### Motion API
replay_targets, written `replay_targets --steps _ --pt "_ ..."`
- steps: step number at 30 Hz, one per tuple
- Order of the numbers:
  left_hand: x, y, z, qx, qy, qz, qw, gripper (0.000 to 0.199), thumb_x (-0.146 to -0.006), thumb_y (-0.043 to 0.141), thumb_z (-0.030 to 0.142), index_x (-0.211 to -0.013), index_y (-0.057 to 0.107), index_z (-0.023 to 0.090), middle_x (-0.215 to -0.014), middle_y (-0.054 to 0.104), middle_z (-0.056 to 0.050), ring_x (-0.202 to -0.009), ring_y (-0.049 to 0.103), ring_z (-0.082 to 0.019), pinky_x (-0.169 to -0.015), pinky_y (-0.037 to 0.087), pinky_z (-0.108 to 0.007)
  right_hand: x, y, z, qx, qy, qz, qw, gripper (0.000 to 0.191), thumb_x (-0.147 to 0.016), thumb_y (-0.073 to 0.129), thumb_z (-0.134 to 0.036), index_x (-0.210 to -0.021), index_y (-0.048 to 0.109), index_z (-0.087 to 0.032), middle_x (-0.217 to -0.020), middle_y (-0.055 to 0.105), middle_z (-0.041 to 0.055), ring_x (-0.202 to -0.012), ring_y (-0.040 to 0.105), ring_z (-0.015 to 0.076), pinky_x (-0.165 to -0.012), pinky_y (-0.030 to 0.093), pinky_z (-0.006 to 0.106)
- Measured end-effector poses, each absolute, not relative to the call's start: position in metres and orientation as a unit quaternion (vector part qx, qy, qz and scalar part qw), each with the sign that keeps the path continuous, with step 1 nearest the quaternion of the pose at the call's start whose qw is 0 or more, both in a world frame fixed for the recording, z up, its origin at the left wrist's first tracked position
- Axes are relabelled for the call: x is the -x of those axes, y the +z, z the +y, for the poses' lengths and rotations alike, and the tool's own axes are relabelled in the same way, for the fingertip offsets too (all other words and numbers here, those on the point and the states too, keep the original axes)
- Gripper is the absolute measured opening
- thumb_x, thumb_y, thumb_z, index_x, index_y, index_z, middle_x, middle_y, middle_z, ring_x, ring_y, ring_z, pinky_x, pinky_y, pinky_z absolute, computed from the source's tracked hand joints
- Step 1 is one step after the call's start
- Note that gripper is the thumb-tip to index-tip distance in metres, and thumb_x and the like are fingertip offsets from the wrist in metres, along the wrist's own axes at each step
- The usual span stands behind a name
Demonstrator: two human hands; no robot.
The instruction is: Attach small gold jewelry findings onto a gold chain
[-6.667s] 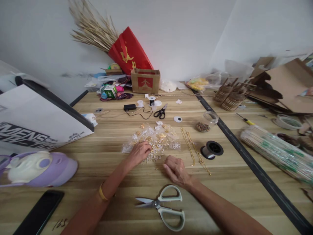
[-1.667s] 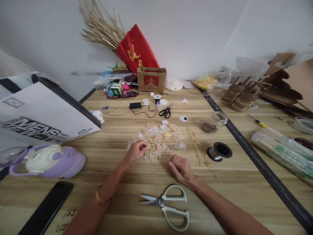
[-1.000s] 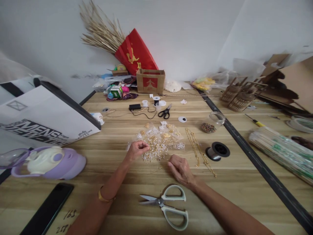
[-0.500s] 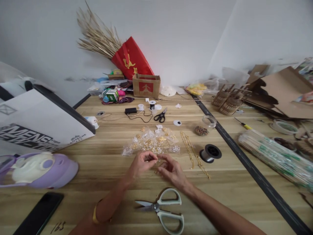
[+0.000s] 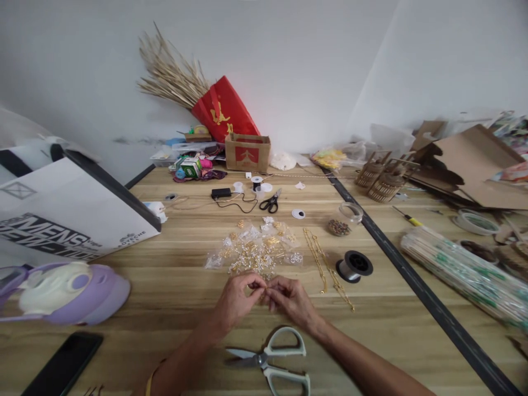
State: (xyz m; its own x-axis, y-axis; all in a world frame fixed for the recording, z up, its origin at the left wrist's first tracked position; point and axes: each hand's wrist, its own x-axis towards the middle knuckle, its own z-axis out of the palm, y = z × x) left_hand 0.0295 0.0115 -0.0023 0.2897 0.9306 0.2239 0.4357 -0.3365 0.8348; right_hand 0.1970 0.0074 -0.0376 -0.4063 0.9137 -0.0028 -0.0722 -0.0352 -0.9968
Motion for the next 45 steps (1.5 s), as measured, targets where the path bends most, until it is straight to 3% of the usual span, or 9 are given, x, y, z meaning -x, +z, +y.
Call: replay_targets --steps 16,19,25,30,38,45 --pt "-0.018 -0.012 0.025 -0.706 0.281 0.505 0.409 0.012 -0.073 0.056 0.013 -0.074 0.068 0.013 -0.073 0.07 -0.004 -0.069 0.063 -0.015 -0.065 0.048 -0.023 -0.202 -0.033 0.005 0.413 0.496 -0.639 0.418 0.025 -0.087 0.053 -0.037 -0.078 0.059 -0.015 -0.055 0.054 -0.0021 -0.049 0.049 0.0096 -0.049 0.037 0.021" --pt "-0.01 -0.014 0.045 -0.711 0.279 0.539 0.355 0.013 -0.075 0.056 0.014 -0.077 0.069 0.013 -0.076 0.07 -0.005 -0.07 0.063 -0.015 -0.067 0.049 -0.024 -0.202 -0.032 0.004 0.416 0.46 -0.653 0.435 0.024 -0.088 0.05 -0.035 -0.075 0.056 -0.015 -0.055 0.051 -0.0026 -0.049 0.045 0.0092 -0.049 0.036 0.02" --pt "0.002 -0.02 0.081 -0.756 0.227 0.596 0.146 0.014 -0.078 0.057 0.012 -0.085 0.068 0.016 -0.09 0.066 -0.007 -0.081 0.061 -0.017 -0.078 0.047 -0.029 -0.202 -0.034 0.005 0.409 0.431 -0.663 0.456 0.022 -0.088 0.048 -0.031 -0.073 0.053 -0.016 -0.054 0.044 -0.004 -0.049 0.041 0.0091 -0.047 0.034 0.02" --pt "-0.001 -0.027 0.089 -0.783 0.162 0.593 0.097 0.012 -0.081 0.056 0.016 -0.086 0.067 0.016 -0.091 0.063 -0.007 -0.086 0.059 -0.019 -0.081 0.045 -0.03 -0.202 -0.038 0.005 0.405 0.429 -0.667 0.455 0.02 -0.088 0.048 -0.03 -0.074 0.053 -0.016 -0.055 0.045 -0.0038 -0.049 0.042 0.0091 -0.048 0.034 0.02" --pt "0.0 -0.024 0.078 -0.813 0.166 0.543 0.129 0.015 -0.079 0.053 0.008 -0.077 0.065 0.017 -0.081 0.063 -0.004 -0.081 0.057 -0.018 -0.075 0.044 -0.027 -0.204 -0.036 0.006 0.414 0.428 -0.67 0.443 0.019 -0.088 0.048 -0.029 -0.075 0.054 -0.016 -0.056 0.046 -0.0034 -0.05 0.042 0.009 -0.048 0.034 0.02" --pt "0.01 -0.035 0.075 -0.761 0.267 0.538 0.247 0.018 -0.074 0.053 0.004 -0.082 0.066 0.015 -0.078 0.066 -0.004 -0.068 0.059 -0.013 -0.066 0.046 -0.022 -0.205 -0.039 0.007 0.414 0.426 -0.671 0.444 0.019 -0.088 0.048 -0.03 -0.076 0.054 -0.016 -0.057 0.047 -0.0029 -0.051 0.042 0.0096 -0.049 0.034 0.021"
